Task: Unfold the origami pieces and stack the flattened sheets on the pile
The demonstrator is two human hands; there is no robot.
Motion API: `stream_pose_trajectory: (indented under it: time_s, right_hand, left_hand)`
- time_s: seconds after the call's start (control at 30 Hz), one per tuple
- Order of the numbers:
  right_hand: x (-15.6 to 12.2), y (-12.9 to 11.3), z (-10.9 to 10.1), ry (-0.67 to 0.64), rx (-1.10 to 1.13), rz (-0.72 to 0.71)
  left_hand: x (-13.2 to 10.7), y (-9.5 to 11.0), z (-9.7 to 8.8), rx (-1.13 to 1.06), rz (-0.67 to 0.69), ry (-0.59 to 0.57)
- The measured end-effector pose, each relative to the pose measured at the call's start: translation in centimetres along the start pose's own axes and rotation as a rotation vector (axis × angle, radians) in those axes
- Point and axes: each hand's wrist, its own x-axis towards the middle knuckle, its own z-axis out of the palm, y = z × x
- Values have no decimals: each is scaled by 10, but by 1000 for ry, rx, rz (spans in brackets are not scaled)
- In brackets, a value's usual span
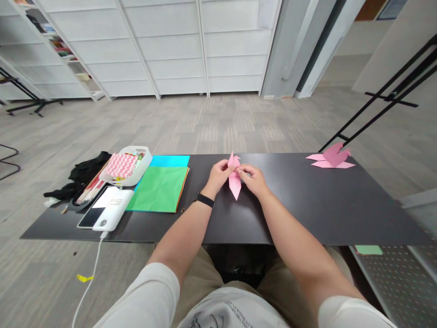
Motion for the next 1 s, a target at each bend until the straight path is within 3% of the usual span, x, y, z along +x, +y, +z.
stream_pose_trajectory:
  time_s: [0.13,0.27,0.63,1.0]
  right_hand:
    - [0,-5,1,-26,84,-45]
    - [3,-3,2,91,279,66]
    - [6,-10,-4,128,388,162]
    - [9,-5,-9,175,387,250]
  left_hand:
    - [-1,5,-5,-43,9,39]
    - [-1,17,-8,-144,-23,44]
    - [-13,20,7,-247,-205,-221]
    - [-20,26,9,-45,-175,-317]
